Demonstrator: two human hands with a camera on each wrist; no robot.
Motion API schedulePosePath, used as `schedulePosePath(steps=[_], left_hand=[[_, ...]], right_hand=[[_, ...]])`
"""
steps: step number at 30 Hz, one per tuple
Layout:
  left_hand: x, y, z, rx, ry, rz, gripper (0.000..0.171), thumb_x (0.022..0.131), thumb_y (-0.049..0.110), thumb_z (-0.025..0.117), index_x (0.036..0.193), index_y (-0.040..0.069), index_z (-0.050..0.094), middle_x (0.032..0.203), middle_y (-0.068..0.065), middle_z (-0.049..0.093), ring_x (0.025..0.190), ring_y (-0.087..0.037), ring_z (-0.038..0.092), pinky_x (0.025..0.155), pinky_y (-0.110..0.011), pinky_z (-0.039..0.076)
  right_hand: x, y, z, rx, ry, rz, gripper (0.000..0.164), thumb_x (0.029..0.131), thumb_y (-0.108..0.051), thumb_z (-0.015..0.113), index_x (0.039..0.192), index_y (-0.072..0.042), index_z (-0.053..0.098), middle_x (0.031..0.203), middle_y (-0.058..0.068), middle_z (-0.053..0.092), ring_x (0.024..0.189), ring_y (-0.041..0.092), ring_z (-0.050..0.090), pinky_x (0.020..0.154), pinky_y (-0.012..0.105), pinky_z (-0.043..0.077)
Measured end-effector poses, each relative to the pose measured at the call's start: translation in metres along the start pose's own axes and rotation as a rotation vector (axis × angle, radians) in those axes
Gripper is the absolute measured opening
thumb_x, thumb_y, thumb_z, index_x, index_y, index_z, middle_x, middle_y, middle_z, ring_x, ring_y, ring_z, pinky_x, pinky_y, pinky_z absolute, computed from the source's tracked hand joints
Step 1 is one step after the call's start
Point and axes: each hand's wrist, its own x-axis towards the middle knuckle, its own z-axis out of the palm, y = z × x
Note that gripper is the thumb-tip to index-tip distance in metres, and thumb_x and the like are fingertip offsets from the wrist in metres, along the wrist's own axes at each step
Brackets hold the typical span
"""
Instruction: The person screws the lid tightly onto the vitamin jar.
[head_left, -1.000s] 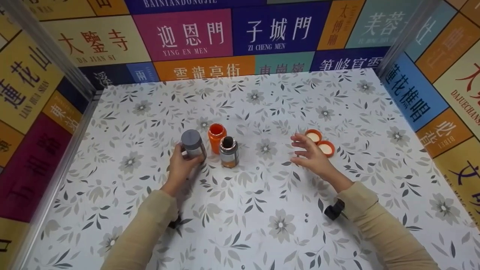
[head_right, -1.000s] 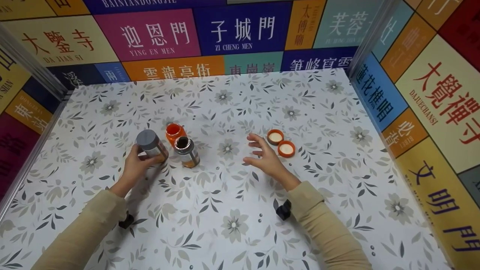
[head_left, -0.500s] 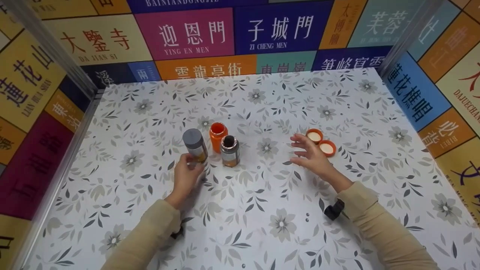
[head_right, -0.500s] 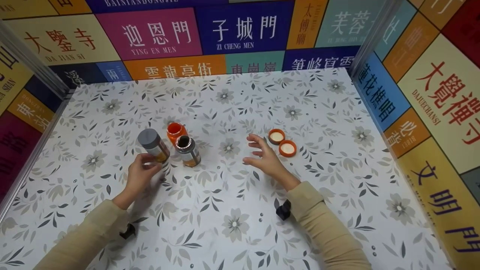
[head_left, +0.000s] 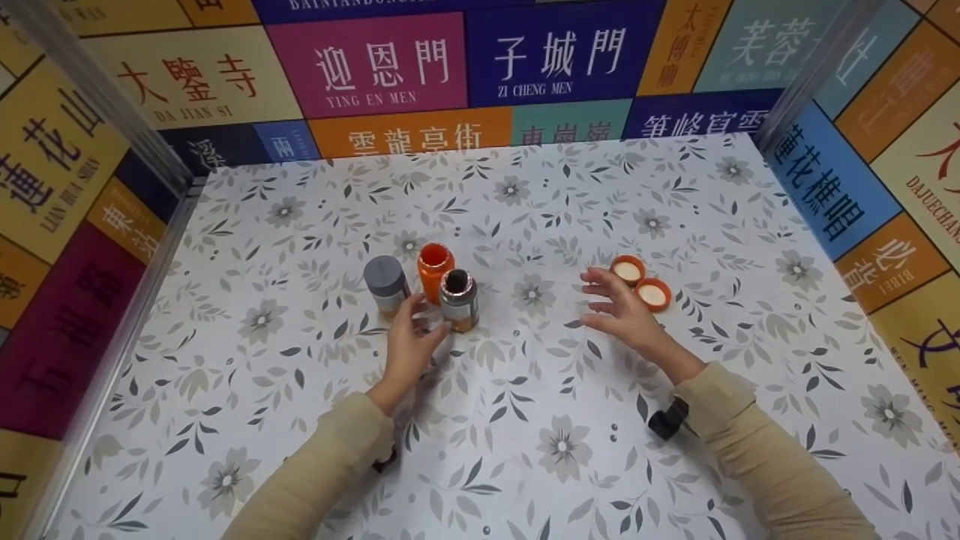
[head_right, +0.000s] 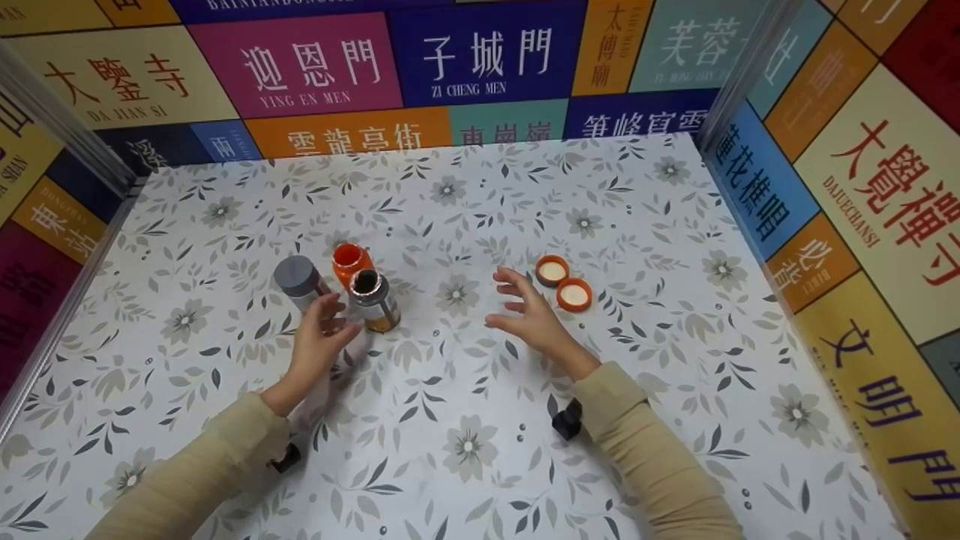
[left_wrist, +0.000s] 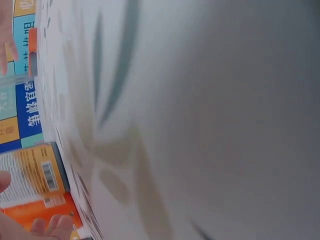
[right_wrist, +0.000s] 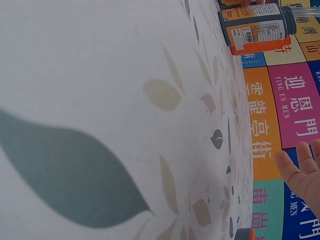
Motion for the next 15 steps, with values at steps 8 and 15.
schedulePosePath(steps=[8,15], left_hand=[[0.004,0.004,0.019,-0.032,0.027,0.027,0.057,0.074,0.003,0.071,0.125,0.001,0.044,0.119,-0.018,0.053,0.107,-0.030,0.052,0.094,-0.039,0.044],[0.007,0.008,0.029,-0.036,0.052,0.003,0.056,0.071,0.004,0.074,0.122,0.004,0.048,0.120,-0.013,0.054,0.105,-0.026,0.053,0.092,-0.037,0.043]], right_hand=[[0.000,0.001,-0.002,-0.007,-0.001,-0.004,0.068,0.079,0.012,0.060,0.138,0.008,0.026,0.138,0.023,0.035,0.123,0.035,0.037,0.097,0.035,0.039],[-0.002,-0.001,-0.004,0.011,0.000,0.013,0.068,0.080,0.009,0.061,0.137,0.007,0.026,0.137,0.024,0.033,0.122,0.034,0.037,0.095,0.032,0.039]])
